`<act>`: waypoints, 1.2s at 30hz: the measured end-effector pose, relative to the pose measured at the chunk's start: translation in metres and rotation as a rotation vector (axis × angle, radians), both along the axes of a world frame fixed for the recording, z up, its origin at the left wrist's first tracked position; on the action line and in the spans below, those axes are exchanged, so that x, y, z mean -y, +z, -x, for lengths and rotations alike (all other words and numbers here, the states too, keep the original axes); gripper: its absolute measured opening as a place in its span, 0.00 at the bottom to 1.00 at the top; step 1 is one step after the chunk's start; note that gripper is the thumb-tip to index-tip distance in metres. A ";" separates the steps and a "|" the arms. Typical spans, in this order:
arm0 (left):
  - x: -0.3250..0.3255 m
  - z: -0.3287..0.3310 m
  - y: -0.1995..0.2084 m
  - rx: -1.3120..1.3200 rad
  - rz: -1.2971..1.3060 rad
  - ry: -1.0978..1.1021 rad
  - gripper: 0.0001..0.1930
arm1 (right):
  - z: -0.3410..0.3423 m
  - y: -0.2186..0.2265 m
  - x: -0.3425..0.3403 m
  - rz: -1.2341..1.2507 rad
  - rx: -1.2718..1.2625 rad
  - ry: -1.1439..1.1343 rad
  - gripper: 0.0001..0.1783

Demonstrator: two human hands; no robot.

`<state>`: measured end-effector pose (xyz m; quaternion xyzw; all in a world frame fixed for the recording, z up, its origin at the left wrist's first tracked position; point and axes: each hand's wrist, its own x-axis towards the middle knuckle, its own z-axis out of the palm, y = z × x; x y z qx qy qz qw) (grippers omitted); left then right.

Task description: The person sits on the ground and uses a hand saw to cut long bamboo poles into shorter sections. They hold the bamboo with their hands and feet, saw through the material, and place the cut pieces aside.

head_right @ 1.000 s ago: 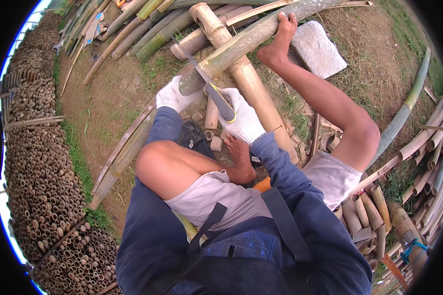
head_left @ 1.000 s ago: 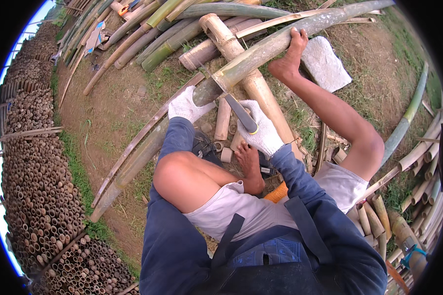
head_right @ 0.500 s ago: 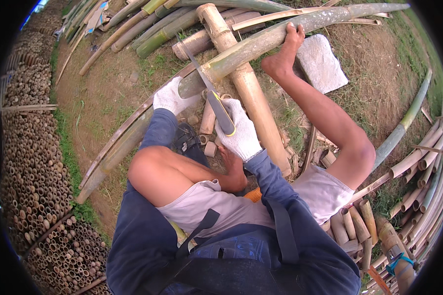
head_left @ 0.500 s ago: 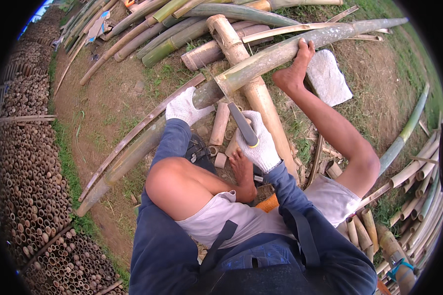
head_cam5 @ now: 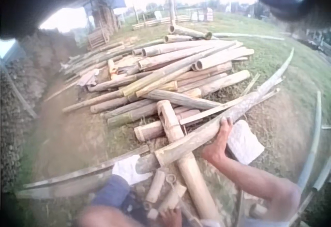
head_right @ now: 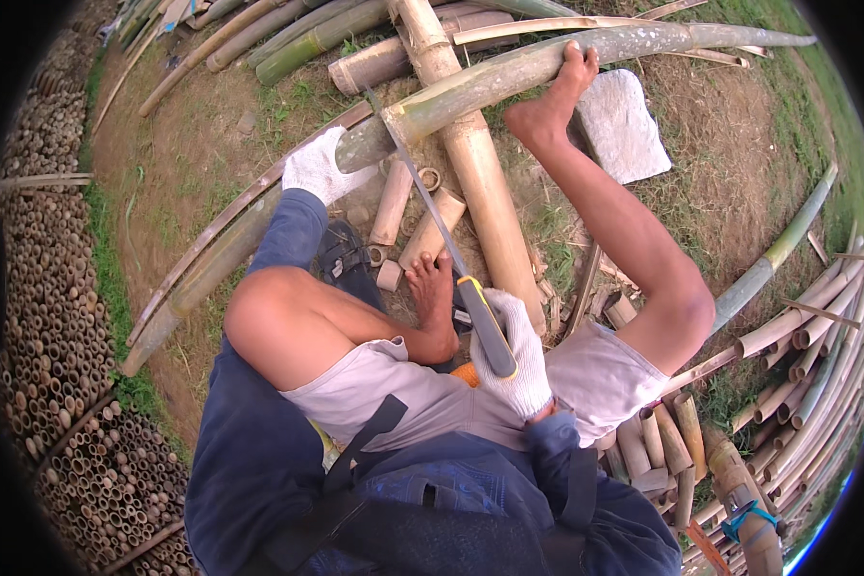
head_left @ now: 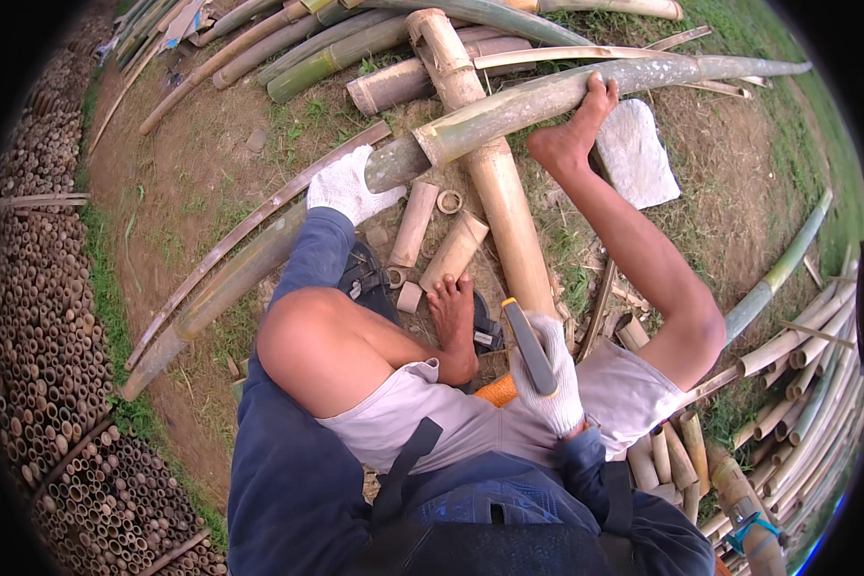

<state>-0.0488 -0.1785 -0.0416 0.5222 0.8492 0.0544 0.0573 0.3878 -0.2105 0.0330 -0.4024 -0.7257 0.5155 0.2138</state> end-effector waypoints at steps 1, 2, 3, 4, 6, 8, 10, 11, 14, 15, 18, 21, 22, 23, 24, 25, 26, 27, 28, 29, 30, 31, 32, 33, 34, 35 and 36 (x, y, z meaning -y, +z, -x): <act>0.001 -0.003 0.002 -0.020 -0.012 0.006 0.55 | 0.036 -0.023 -0.026 -0.090 -0.043 0.037 0.31; 0.000 -0.003 0.005 0.007 0.024 0.007 0.54 | 0.078 -0.045 -0.048 -0.113 -0.169 0.034 0.30; 0.001 -0.005 0.007 0.000 0.020 -0.006 0.53 | 0.112 -0.065 -0.067 -0.164 -0.226 0.041 0.28; 0.004 -0.006 0.008 -0.013 0.012 -0.018 0.53 | 0.131 -0.079 -0.078 -0.227 -0.278 0.041 0.27; 0.007 -0.006 0.009 -0.017 0.009 -0.036 0.52 | 0.137 -0.091 -0.081 -0.201 -0.214 0.031 0.27; 0.011 -0.007 0.006 0.001 -0.022 -0.055 0.50 | 0.094 -0.078 -0.052 -0.201 -0.201 0.031 0.29; 0.011 -0.002 0.003 -0.017 -0.023 -0.061 0.49 | 0.023 -0.046 -0.005 -0.191 -0.013 0.066 0.30; 0.011 -0.001 0.001 0.011 0.007 -0.061 0.49 | -0.013 -0.030 0.018 -0.187 0.004 0.072 0.30; 0.012 -0.002 -0.005 0.040 0.005 -0.039 0.50 | -0.077 0.009 0.059 -0.182 0.082 0.088 0.30; 0.011 -0.002 -0.006 0.039 0.017 -0.036 0.50 | -0.072 0.011 0.054 -0.187 0.137 0.099 0.29; 0.008 0.002 -0.003 -0.005 0.047 -0.038 0.51 | 0.008 -0.015 -0.005 -0.273 0.079 0.119 0.28; 0.008 0.002 0.000 0.011 0.004 -0.056 0.51 | 0.116 -0.071 -0.083 -0.174 -0.208 0.151 0.28; 0.009 0.001 0.001 -0.003 0.009 -0.051 0.52 | 0.134 -0.086 -0.094 -0.165 -0.223 0.114 0.28; 0.009 0.002 0.003 -0.013 0.025 -0.052 0.52 | 0.139 -0.095 -0.099 -0.175 -0.318 0.139 0.27; 0.009 0.000 0.003 -0.017 0.008 -0.059 0.53 | 0.132 -0.100 -0.092 -0.138 -0.264 0.100 0.27; 0.009 0.002 0.003 -0.012 0.004 -0.072 0.54 | 0.113 -0.098 -0.077 -0.158 -0.258 0.083 0.27; 0.011 -0.001 0.000 -0.019 -0.017 -0.064 0.53 | 0.088 -0.092 -0.060 -0.184 -0.246 0.126 0.28; 0.009 0.002 0.000 -0.028 0.012 -0.045 0.53 | 0.052 -0.079 -0.036 -0.173 -0.125 0.115 0.29; 0.008 0.004 -0.001 -0.027 -0.014 -0.050 0.53 | 0.015 -0.060 -0.009 -0.140 0.003 0.100 0.30; 0.009 0.005 -0.003 -0.008 0.000 -0.055 0.53 | -0.017 -0.043 0.012 -0.183 0.011 0.113 0.31; 0.008 0.005 -0.005 -0.002 0.002 -0.052 0.53 | -0.049 -0.018 0.038 -0.050 0.109 0.068 0.31; 0.007 0.005 -0.007 -0.001 0.011 -0.037 0.52 | -0.069 0.001 0.051 -0.141 0.091 0.100 0.32; 0.007 0.005 -0.008 -0.020 0.016 -0.024 0.52 | -0.076 0.015 0.057 -0.210 0.149 0.147 0.32; 0.008 0.003 -0.009 -0.045 0.025 -0.022 0.51 | -0.070 0.024 0.056 -0.043 0.081 0.073 0.31; 0.006 0.003 -0.008 -0.035 0.050 -0.006 0.51 | -0.052 0.025 0.042 -0.120 0.088 0.090 0.30; 0.005 0.002 -0.005 -0.017 0.029 -0.009 0.50 | -0.025 0.018 0.020 -0.264 0.014 0.125 0.29; 0.004 0.000 -0.002 -0.023 0.034 -0.005 0.50 | 0.010 0.005 -0.003 -0.155 0.016 0.089 0.29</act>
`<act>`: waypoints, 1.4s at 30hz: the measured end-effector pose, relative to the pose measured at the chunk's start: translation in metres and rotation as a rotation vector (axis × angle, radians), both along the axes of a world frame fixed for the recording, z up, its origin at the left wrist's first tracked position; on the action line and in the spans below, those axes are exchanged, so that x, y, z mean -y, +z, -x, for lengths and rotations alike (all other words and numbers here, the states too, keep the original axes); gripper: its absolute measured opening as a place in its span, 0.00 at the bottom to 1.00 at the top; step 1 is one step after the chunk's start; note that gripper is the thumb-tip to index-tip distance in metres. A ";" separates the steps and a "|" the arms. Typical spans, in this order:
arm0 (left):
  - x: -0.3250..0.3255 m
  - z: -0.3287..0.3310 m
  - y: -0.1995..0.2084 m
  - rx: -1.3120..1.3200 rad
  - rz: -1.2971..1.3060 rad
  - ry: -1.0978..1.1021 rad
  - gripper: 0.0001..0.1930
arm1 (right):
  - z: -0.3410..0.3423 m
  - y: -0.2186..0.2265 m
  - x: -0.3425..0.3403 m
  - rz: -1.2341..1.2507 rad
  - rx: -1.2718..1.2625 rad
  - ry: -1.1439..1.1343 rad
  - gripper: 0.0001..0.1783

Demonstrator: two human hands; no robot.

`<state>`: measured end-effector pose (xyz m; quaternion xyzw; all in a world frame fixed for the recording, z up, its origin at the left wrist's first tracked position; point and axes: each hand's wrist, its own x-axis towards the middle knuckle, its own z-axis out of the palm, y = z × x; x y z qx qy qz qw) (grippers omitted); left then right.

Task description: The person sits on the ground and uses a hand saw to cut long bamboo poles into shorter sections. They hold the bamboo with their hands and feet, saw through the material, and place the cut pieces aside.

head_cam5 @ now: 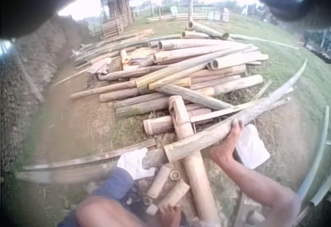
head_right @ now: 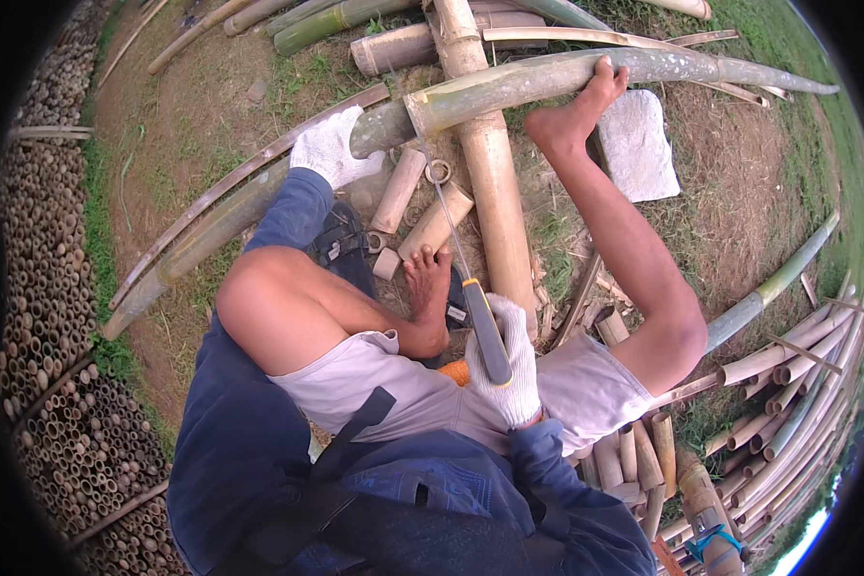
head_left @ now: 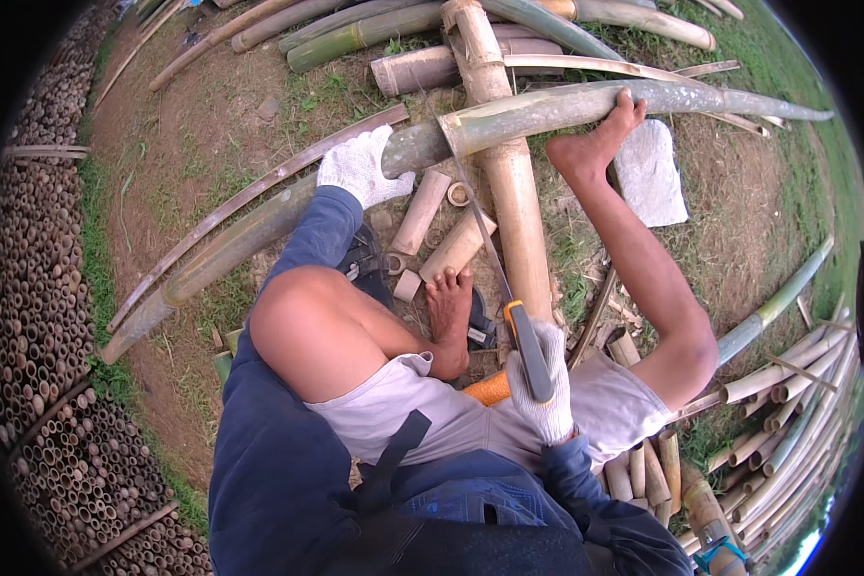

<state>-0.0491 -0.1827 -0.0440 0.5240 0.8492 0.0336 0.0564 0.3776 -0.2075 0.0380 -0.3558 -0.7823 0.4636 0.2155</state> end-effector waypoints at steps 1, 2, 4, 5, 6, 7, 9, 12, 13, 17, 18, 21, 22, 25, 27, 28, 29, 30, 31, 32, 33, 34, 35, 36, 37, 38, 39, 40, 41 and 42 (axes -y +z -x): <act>0.001 -0.004 0.003 -0.034 -0.040 -0.010 0.49 | 0.038 -0.021 -0.026 0.093 -0.059 -0.032 0.28; -0.001 -0.008 0.007 -0.021 -0.057 -0.008 0.49 | 0.077 -0.041 -0.052 0.021 -0.157 -0.045 0.28; -0.004 -0.011 0.018 -0.026 -0.056 -0.014 0.50 | 0.128 -0.078 -0.085 0.030 -0.215 -0.039 0.26; -0.007 -0.011 0.024 -0.044 -0.080 -0.031 0.49 | 0.137 -0.090 -0.090 -0.006 -0.270 -0.031 0.26; -0.007 -0.015 0.027 -0.032 -0.069 -0.026 0.48 | 0.131 -0.097 -0.082 0.071 -0.189 -0.060 0.27; -0.005 -0.021 0.026 0.007 -0.011 0.026 0.47 | 0.109 -0.094 -0.064 0.058 -0.189 -0.057 0.27; -0.007 -0.022 0.027 0.045 -0.042 -0.009 0.46 | 0.063 -0.074 -0.039 -0.032 -0.253 -0.029 0.30; -0.001 -0.018 0.018 0.003 -0.085 -0.034 0.45 | -0.033 -0.005 0.024 0.130 -0.094 -0.085 0.32; 0.000 -0.015 0.013 -0.008 -0.099 -0.035 0.45 | -0.053 0.015 0.034 0.143 0.044 -0.104 0.34; 0.001 -0.006 -0.002 -0.031 -0.129 -0.048 0.45 | -0.036 0.027 0.012 0.035 -0.009 -0.038 0.35; -0.001 -0.005 -0.004 -0.033 -0.144 -0.055 0.45 | -0.010 0.004 -0.009 0.103 -0.050 -0.041 0.35; -0.005 -0.004 -0.001 -0.023 -0.138 -0.049 0.44 | 0.069 -0.075 -0.070 0.165 -0.221 0.024 0.35; -0.008 -0.002 0.003 0.000 -0.143 -0.043 0.45 | 0.081 -0.094 -0.078 0.020 -0.346 -0.001 0.35; -0.009 -0.003 0.010 0.017 -0.030 0.000 0.47 | 0.079 -0.109 -0.055 0.095 -0.262 0.014 0.35; -0.009 -0.002 0.014 -0.007 -0.066 -0.042 0.48 | 0.045 -0.081 -0.027 0.027 -0.234 -0.028 0.35; -0.007 -0.003 0.014 0.008 -0.056 -0.033 0.48 | 0.019 -0.060 -0.013 0.008 -0.201 -0.037 0.34; -0.006 -0.003 0.013 0.023 -0.073 -0.037 0.47 | -0.009 -0.036 0.006 0.115 -0.104 -0.083 0.35; -0.003 -0.003 0.010 0.018 -0.055 -0.022 0.47 | -0.038 -0.011 0.021 0.100 -0.028 -0.080 0.34; 0.001 -0.004 0.007 0.013 -0.065 -0.019 0.47 | -0.062 0.011 0.034 0.149 -0.004 -0.086 0.33; 0.006 -0.004 0.005 -0.011 -0.086 -0.023 0.47 | -0.079 0.028 0.042 0.231 0.045 -0.081 0.34; 0.007 -0.004 0.003 -0.029 -0.101 -0.029 0.47 | -0.085 0.037 0.044 0.148 0.063 -0.060 0.34; 0.003 -0.005 0.000 -0.035 -0.105 -0.033 0.47 | -0.078 0.038 0.040 0.209 0.048 -0.063 0.34; 0.003 -0.004 -0.001 -0.057 -0.127 -0.044 0.47 | -0.065 0.035 0.030 0.252 0.035 -0.064 0.34; 0.000 -0.004 -0.002 -0.066 -0.137 -0.043 0.47 | -0.040 0.020 0.011 0.181 -0.029 -0.041 0.34; -0.003 -0.003 -0.002 -0.058 -0.135 -0.037 0.47 | -0.005 -0.001 -0.009 0.134 -0.054 -0.038 0.35; -0.006 -0.003 -0.002 -0.069 -0.114 -0.011 0.47 | 0.036 -0.028 -0.031 0.143 -0.140 -0.032 0.34; -0.008 -0.003 -0.001 -0.048 -0.114 -0.009 0.47 | 0.073 -0.049 -0.052 0.169 -0.121 -0.023 0.32; -0.010 -0.004 0.001 -0.035 -0.100 0.006 0.46 | 0.107 -0.070 -0.067 0.031 -0.269 -0.024 0.32; -0.010 -0.003 0.003 -0.029 -0.090 0.014 0.46 | 0.123 -0.083 -0.078 0.029 -0.337 0.008 0.31; -0.011 -0.003 0.005 0.007 -0.071 0.018 0.46 | 0.130 -0.092 -0.084 0.006 -0.295 -0.031 0.31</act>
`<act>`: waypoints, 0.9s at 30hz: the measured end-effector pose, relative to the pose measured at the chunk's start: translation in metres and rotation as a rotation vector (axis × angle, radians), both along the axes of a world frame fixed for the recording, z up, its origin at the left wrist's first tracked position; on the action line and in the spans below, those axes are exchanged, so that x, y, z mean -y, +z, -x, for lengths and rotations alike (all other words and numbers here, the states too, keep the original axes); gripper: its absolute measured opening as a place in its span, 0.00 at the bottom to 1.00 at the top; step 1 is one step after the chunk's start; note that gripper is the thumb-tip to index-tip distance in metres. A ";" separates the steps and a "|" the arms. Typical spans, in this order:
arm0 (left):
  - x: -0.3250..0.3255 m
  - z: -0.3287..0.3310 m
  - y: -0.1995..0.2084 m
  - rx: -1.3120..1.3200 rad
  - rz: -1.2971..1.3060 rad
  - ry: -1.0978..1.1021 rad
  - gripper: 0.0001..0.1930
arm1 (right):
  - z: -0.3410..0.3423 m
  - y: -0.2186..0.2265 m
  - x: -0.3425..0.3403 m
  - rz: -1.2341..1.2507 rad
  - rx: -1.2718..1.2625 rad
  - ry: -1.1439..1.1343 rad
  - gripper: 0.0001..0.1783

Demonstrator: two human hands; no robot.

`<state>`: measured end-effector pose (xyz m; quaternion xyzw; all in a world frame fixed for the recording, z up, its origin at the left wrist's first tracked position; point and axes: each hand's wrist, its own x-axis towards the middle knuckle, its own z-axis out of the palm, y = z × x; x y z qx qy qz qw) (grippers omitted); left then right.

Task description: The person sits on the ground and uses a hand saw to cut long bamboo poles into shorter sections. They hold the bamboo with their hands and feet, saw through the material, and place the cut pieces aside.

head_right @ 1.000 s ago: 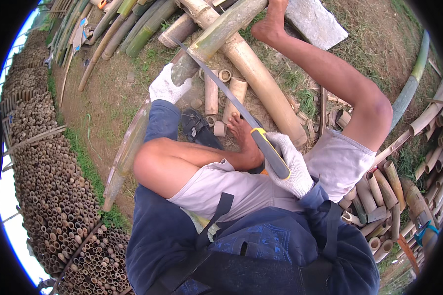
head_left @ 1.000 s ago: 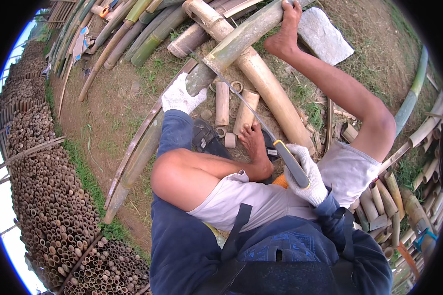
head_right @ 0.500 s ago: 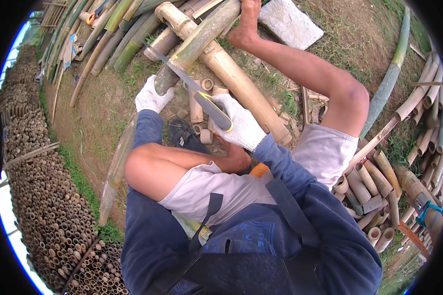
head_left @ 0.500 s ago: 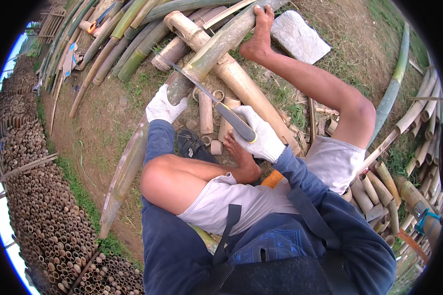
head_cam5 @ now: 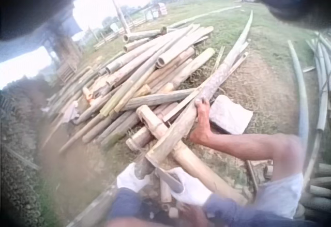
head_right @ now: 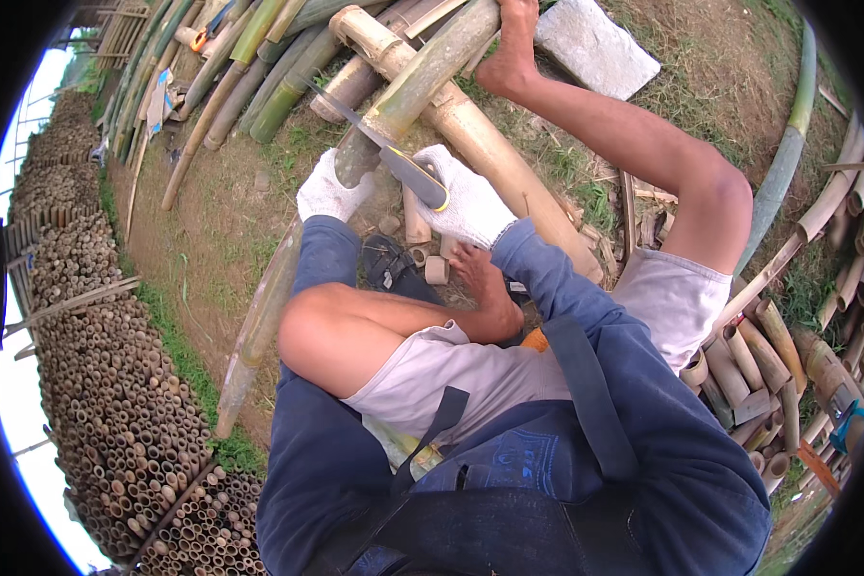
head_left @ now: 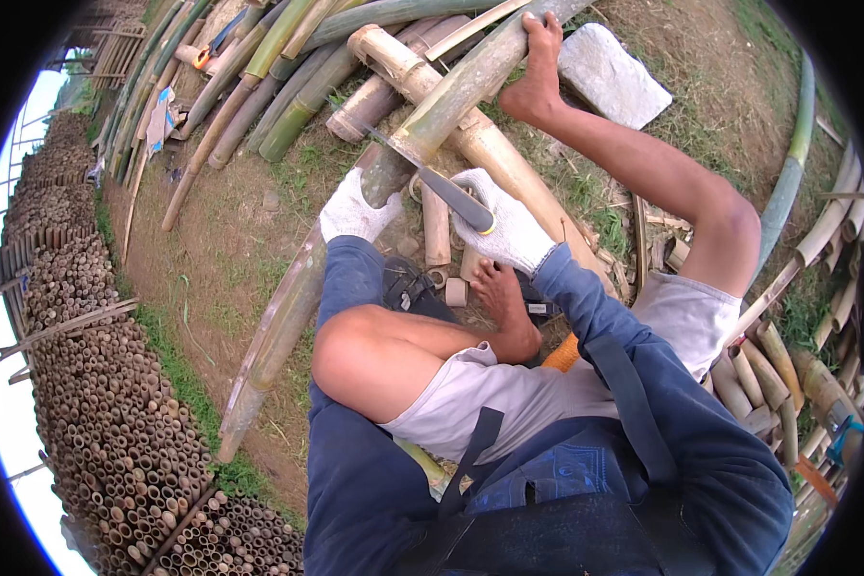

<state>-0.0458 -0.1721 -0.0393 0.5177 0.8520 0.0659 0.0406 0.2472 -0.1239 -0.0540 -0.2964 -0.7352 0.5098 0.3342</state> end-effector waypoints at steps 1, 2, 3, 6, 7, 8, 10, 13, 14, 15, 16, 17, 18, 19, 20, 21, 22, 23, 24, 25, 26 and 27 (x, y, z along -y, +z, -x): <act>0.003 -0.002 -0.001 -0.007 -0.024 -0.035 0.46 | -0.004 -0.003 0.001 0.043 0.006 -0.009 0.30; 0.006 -0.004 -0.002 -0.022 -0.046 -0.037 0.45 | -0.025 0.005 0.012 0.105 0.115 0.036 0.31; 0.007 -0.003 -0.002 -0.047 -0.052 -0.040 0.45 | -0.044 0.016 0.026 0.084 0.112 0.023 0.32; 0.013 -0.005 -0.005 -0.060 -0.073 -0.069 0.45 | -0.140 0.073 0.084 0.175 0.181 -0.016 0.33; 0.014 -0.004 -0.007 -0.061 -0.077 -0.065 0.45 | -0.172 0.096 0.103 0.263 0.256 -0.032 0.32; 0.016 -0.003 -0.008 -0.056 -0.064 -0.055 0.45 | -0.195 0.111 0.116 0.200 0.292 -0.007 0.32; 0.017 -0.002 -0.009 -0.045 -0.054 -0.048 0.45 | -0.209 0.126 0.125 0.223 0.336 0.001 0.32; 0.013 0.000 -0.007 -0.032 -0.049 -0.040 0.45 | -0.148 0.100 0.088 0.109 0.269 -0.023 0.33; 0.012 -0.001 -0.005 -0.023 -0.045 -0.033 0.45 | -0.115 0.082 0.068 0.283 0.285 -0.007 0.33; 0.009 -0.002 -0.003 -0.016 -0.049 -0.028 0.45 | -0.073 0.058 0.044 0.055 0.110 -0.004 0.33; 0.007 -0.004 0.001 -0.011 -0.058 -0.020 0.45 | -0.038 0.041 0.027 0.077 0.122 -0.006 0.32; 0.006 -0.007 0.006 -0.005 -0.054 -0.014 0.45 | -0.009 0.024 0.012 -0.004 0.018 -0.013 0.31; 0.006 -0.009 0.012 -0.029 -0.052 -0.020 0.45 | 0.002 0.013 0.003 -0.012 0.005 -0.017 0.31; 0.006 -0.012 0.019 -0.050 -0.053 -0.026 0.45 | 0.006 0.006 0.001 0.047 0.052 -0.043 0.31; 0.004 -0.018 0.023 -0.033 -0.003 0.007 0.45 | -0.006 0.006 0.009 0.062 0.102 -0.017 0.31; 0.004 -0.020 0.028 -0.002 0.038 0.004 0.48 | -0.024 0.012 0.020 -0.033 0.030 -0.035 0.30; 0.004 -0.023 0.032 -0.008 -0.041 -0.027 0.44 | -0.051 0.025 0.041 0.090 0.121 -0.034 0.31; 0.000 -0.022 0.036 0.006 -0.057 -0.032 0.42 | -0.089 0.043 0.063 0.100 0.094 -0.021 0.32; 0.003 -0.023 0.037 0.030 -0.053 -0.032 0.39 | -0.123 0.062 0.087 0.144 0.166 -0.035 0.33; 0.004 -0.023 0.036 0.059 -0.050 -0.028 0.36 | -0.158 0.083 0.107 0.148 0.234 -0.017 0.32; 0.003 -0.021 0.032 0.090 -0.058 -0.017 0.34 | -0.184 0.101 0.123 0.216 0.303 -0.037 0.30; 0.003 -0.019 0.025 0.075 -0.038 -0.019 0.38 | -0.200 0.114 0.131 0.083 0.349 -0.019 0.30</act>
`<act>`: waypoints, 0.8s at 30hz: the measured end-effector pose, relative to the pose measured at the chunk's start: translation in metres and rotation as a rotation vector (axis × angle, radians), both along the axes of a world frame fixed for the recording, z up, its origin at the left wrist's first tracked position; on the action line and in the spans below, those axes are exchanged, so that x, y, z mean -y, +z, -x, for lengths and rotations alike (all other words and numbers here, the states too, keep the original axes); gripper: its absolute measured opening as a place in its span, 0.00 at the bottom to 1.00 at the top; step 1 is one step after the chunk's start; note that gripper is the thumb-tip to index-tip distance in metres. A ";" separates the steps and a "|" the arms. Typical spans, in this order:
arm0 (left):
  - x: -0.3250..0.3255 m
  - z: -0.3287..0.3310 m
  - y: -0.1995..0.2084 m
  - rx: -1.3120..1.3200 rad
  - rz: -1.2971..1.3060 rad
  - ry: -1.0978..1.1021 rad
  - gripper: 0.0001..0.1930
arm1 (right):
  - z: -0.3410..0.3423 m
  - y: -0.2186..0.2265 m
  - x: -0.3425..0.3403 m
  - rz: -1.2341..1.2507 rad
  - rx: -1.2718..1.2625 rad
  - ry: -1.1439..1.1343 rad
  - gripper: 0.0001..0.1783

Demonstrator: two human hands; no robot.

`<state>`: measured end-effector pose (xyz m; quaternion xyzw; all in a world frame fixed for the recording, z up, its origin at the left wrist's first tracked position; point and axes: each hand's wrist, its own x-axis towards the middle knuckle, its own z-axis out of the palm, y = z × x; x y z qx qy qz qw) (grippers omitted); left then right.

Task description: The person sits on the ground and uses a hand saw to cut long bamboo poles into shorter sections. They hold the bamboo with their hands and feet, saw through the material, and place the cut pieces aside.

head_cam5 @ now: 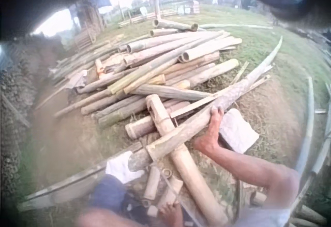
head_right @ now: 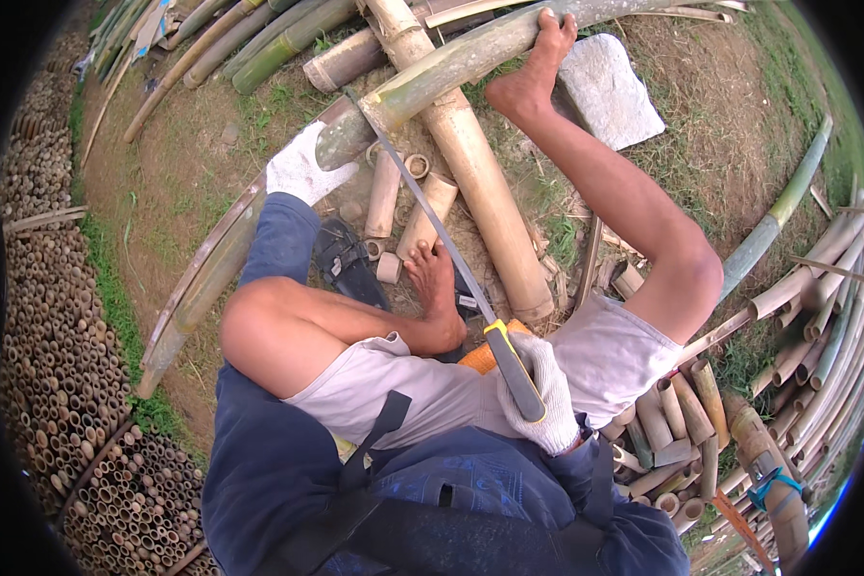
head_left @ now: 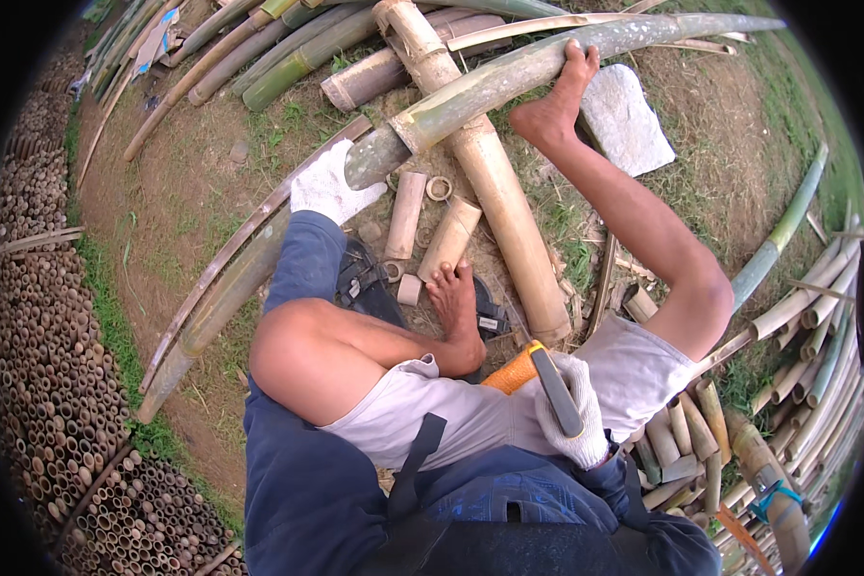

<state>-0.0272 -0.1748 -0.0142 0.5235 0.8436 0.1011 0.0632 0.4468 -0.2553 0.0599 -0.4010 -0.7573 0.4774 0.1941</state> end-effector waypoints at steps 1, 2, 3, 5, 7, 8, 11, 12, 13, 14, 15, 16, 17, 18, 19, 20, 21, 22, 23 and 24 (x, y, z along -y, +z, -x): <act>0.002 0.004 -0.006 -0.016 0.028 -0.003 0.42 | -0.002 0.006 0.001 -0.028 0.046 0.004 0.30; 0.003 0.010 -0.012 -0.041 0.055 -0.016 0.46 | 0.009 0.006 -0.006 0.017 0.033 0.010 0.31; 0.000 0.018 -0.016 -0.073 0.099 0.000 0.51 | 0.031 -0.002 -0.022 -0.001 -0.009 0.015 0.31; 0.001 0.026 -0.024 -0.078 0.073 -0.019 0.53 | 0.097 -0.036 -0.067 0.076 -0.073 -0.001 0.30; 0.003 0.028 -0.027 -0.024 0.153 0.007 0.54 | 0.176 -0.086 -0.113 -0.011 -0.250 0.040 0.29; 0.005 0.026 -0.027 -0.048 0.109 0.007 0.54 | 0.202 -0.105 -0.128 -0.152 -0.328 0.053 0.29; 0.011 0.022 -0.024 -0.032 0.054 -0.009 0.51 | 0.198 -0.131 -0.131 -0.076 -0.311 0.067 0.30; 0.009 0.024 -0.022 0.035 0.105 0.000 0.52 | 0.175 -0.127 -0.118 -0.073 -0.339 0.081 0.30; 0.013 0.020 -0.023 0.005 0.086 -0.026 0.52 | 0.151 -0.117 -0.097 -0.082 -0.298 0.061 0.30; 0.013 0.024 -0.021 -0.048 0.078 -0.039 0.51 | 0.116 -0.100 -0.074 -0.106 -0.160 0.081 0.29; 0.012 0.025 -0.022 -0.043 0.097 -0.029 0.50 | 0.082 -0.085 -0.048 -0.101 -0.082 0.078 0.28; 0.014 0.026 -0.024 -0.013 0.109 -0.033 0.50 | 0.051 -0.069 -0.024 -0.138 -0.048 0.060 0.27; 0.012 0.028 -0.026 0.000 0.108 -0.029 0.50 | 0.022 -0.054 -0.008 -0.171 -0.019 0.072 0.28; 0.012 0.028 -0.028 0.010 0.084 -0.037 0.50 | 0.001 -0.043 0.003 -0.235 -0.031 0.112 0.28; 0.013 0.028 -0.030 -0.006 0.049 -0.049 0.50 | -0.005 -0.041 0.005 -0.182 0.037 0.119 0.28; 0.014 0.028 -0.032 0.004 0.068 -0.048 0.51 | 0.000 -0.043 -0.003 -0.189 0.016 0.134 0.29; 0.014 0.028 -0.032 -0.004 0.072 -0.048 0.51 | 0.012 -0.045 -0.014 -0.229 -0.056 0.155 0.29; 0.015 0.028 -0.032 -0.040 0.053 -0.041 0.51 | 0.037 -0.056 -0.034 -0.244 0.022 0.175 0.29; 0.015 0.027 -0.032 -0.067 0.043 -0.044 0.53 | 0.076 -0.074 -0.057 -0.269 -0.048 0.155 0.26; 0.016 0.025 -0.030 -0.045 0.043 -0.043 0.53 | 0.110 -0.086 -0.079 -0.169 -0.097 0.143 0.25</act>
